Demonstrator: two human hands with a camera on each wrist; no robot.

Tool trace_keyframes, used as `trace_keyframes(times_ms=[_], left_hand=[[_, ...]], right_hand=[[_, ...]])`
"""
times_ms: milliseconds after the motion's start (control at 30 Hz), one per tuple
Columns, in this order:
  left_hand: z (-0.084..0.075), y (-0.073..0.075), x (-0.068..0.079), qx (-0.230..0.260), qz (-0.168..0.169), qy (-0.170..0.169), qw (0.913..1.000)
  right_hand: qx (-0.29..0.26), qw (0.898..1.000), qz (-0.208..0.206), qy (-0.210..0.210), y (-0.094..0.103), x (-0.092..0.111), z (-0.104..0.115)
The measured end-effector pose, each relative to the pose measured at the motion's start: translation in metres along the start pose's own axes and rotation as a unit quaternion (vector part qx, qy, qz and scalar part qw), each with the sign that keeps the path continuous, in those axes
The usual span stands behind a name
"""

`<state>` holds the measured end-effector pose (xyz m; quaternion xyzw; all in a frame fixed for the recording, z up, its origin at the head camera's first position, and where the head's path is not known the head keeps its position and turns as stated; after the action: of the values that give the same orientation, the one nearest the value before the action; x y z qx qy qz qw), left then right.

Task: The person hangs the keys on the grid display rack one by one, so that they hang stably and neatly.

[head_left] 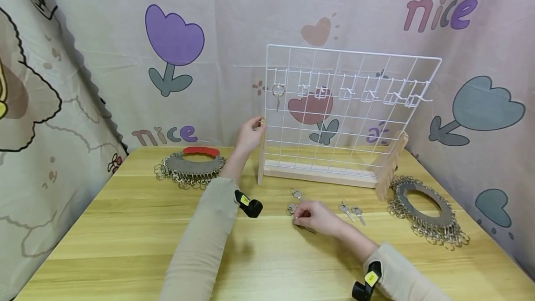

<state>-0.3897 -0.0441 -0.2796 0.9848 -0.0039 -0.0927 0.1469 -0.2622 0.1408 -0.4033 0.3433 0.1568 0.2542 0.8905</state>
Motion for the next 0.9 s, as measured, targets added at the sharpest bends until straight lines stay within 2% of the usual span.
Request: trace_keyframes(times_ms=[233,433,633,767,900], left_hand=[[0.002,0.0,-0.001,-0.001,0.003,0.0,1.0],[0.002,0.0,-0.002,-0.003,0.002,-0.002,1.0],[0.002,0.0,-0.002,-0.001,0.004,-0.004,1.0],[0.002,0.0,-0.002,0.001,0.004,-0.003,1.0],[0.001,0.0,-0.001,0.0,-0.001,-0.005,1.0]], right_hand=[[-0.05,0.999,-0.004,-0.011,0.015,0.0,0.004],[-0.062,0.998,-0.02,-0.006,0.039,-0.002,0.011],[-0.031,0.999,-0.043,0.009,0.065,-0.007,0.026],[0.002,0.998,-0.065,-0.005,0.086,-0.01,0.039],[0.002,0.996,-0.092,0.001,0.107,-0.015,0.052]])
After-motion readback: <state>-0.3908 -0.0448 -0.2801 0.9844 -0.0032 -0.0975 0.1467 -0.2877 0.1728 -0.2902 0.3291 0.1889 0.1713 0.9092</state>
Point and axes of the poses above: each hand's wrist, its own x-axis away from the middle knuckle, its own y-axis out of the back of the hand, z = x × y, the point moved 6 cm from there along -x, towards the middle knuckle
